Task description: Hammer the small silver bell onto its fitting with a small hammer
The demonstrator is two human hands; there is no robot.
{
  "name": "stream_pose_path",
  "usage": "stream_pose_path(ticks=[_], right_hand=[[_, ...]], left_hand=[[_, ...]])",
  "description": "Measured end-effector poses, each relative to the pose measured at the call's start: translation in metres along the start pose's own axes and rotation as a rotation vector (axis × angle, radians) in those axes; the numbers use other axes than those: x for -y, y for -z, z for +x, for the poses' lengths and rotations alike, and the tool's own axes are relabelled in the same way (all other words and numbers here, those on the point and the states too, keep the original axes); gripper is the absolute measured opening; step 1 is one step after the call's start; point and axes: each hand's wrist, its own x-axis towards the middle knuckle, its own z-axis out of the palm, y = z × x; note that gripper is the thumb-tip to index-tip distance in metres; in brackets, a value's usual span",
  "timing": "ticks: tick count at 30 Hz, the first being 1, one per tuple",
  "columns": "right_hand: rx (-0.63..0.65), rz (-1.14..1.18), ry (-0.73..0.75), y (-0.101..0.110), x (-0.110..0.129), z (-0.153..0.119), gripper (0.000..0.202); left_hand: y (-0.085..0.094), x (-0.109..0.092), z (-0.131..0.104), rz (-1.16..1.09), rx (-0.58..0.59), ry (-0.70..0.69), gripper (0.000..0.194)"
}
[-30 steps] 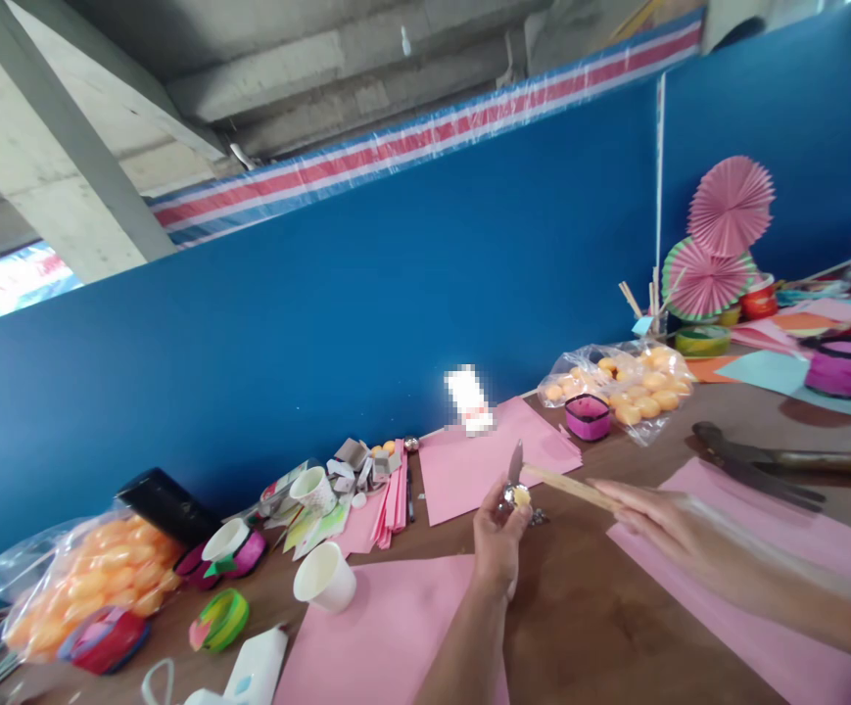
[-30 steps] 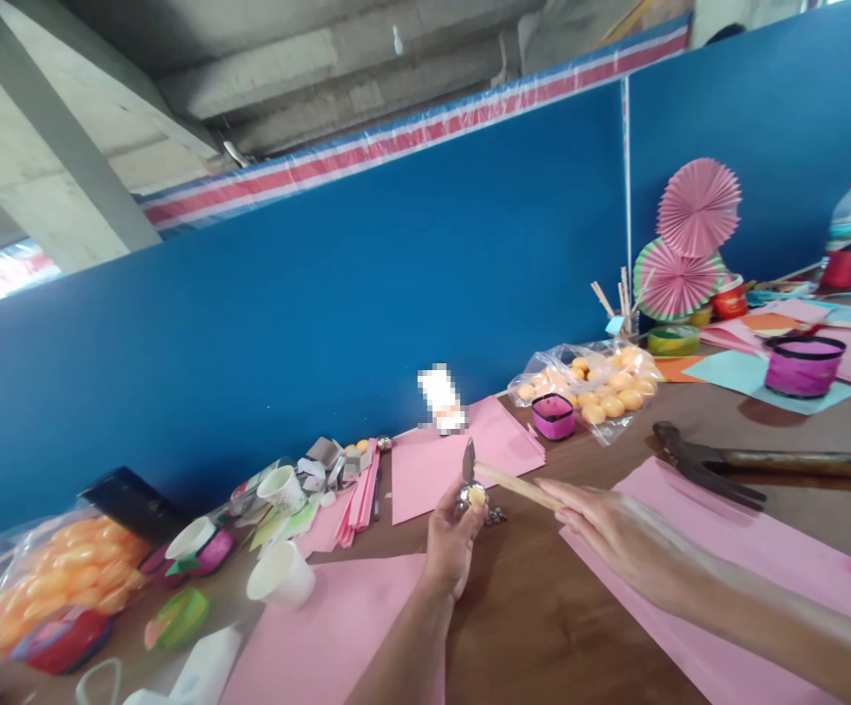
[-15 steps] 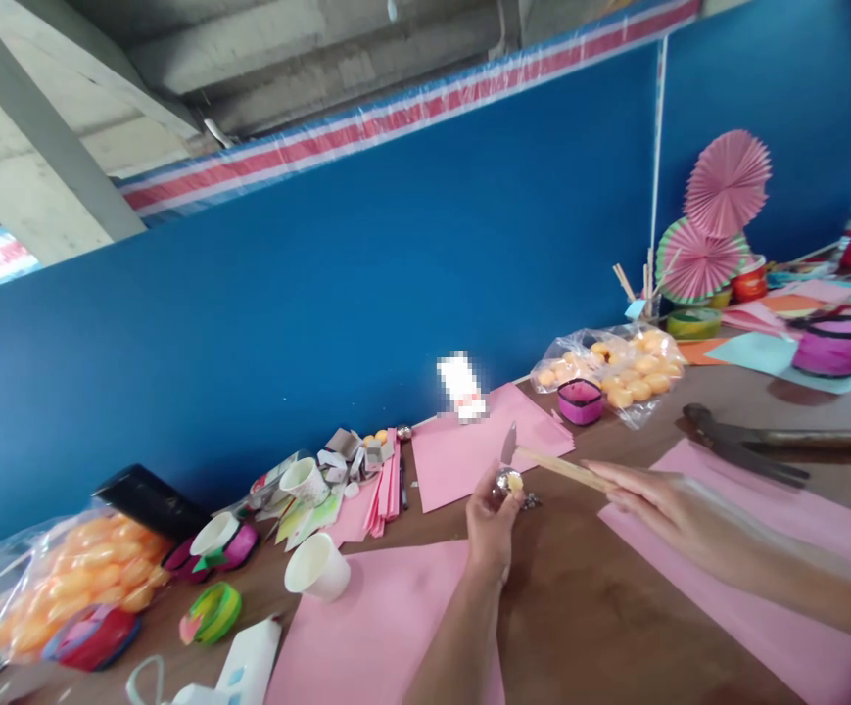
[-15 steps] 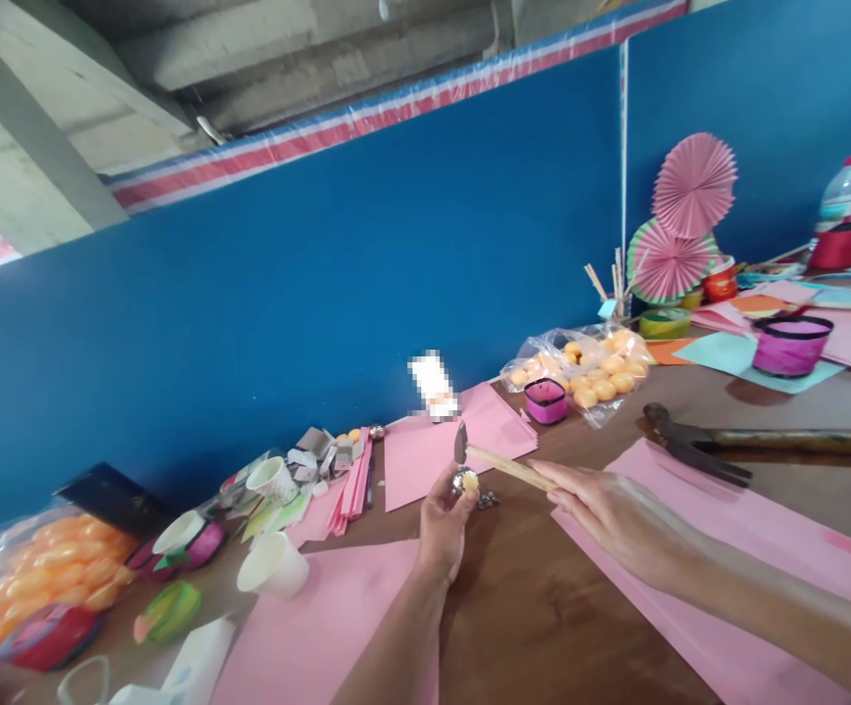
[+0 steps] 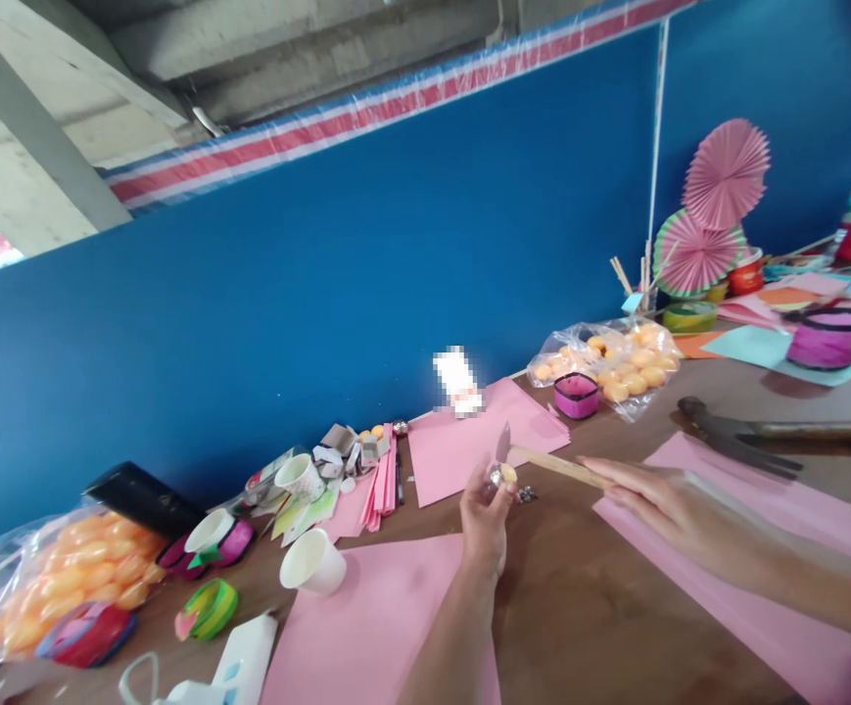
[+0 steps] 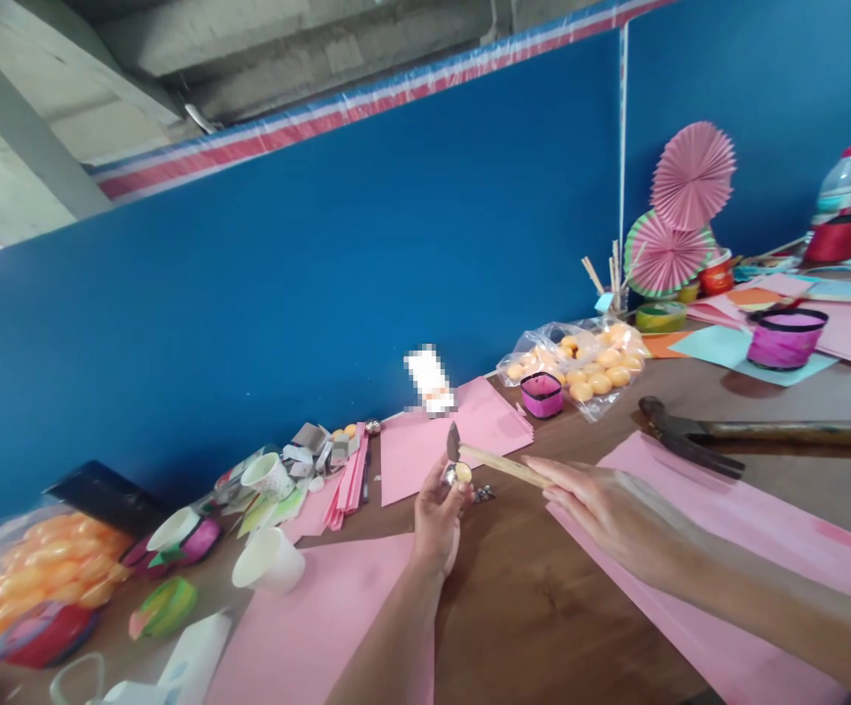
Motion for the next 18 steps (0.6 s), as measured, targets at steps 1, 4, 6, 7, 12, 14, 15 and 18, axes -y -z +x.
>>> stream_pose_path(ticks=[1,4,6,7,12,14,15,18], right_hand=[[-0.012,0.009,-0.005,0.0,0.001,0.0,0.04],[-0.022,0.013,-0.001,-0.001,0.005,0.0,0.039],[-0.027,0.006,0.003,-0.001,0.007,0.001,0.04],[-0.033,0.007,0.004,0.0,0.007,0.001,0.04],[-0.053,0.001,0.001,0.002,0.005,0.0,0.038],[-0.07,-0.021,0.012,-0.002,0.001,-0.002,0.039],[-0.081,-0.033,0.018,-0.005,0.0,-0.003,0.04],[-0.126,-0.107,0.065,-0.015,-0.003,-0.005,0.041]], left_hand=[[0.001,0.001,0.0,0.006,0.002,0.008,0.047],[0.002,0.002,0.0,0.015,0.022,0.011,0.041],[0.001,0.0,-0.001,-0.014,0.006,0.018,0.042],[0.001,-0.001,-0.001,-0.031,-0.005,0.024,0.044],[-0.003,-0.009,-0.001,-0.035,0.028,0.053,0.044],[-0.003,-0.01,-0.001,-0.027,0.023,0.061,0.04],[-0.003,-0.009,-0.001,-0.021,0.023,0.063,0.037],[-0.003,-0.008,-0.001,-0.003,0.038,0.054,0.033]])
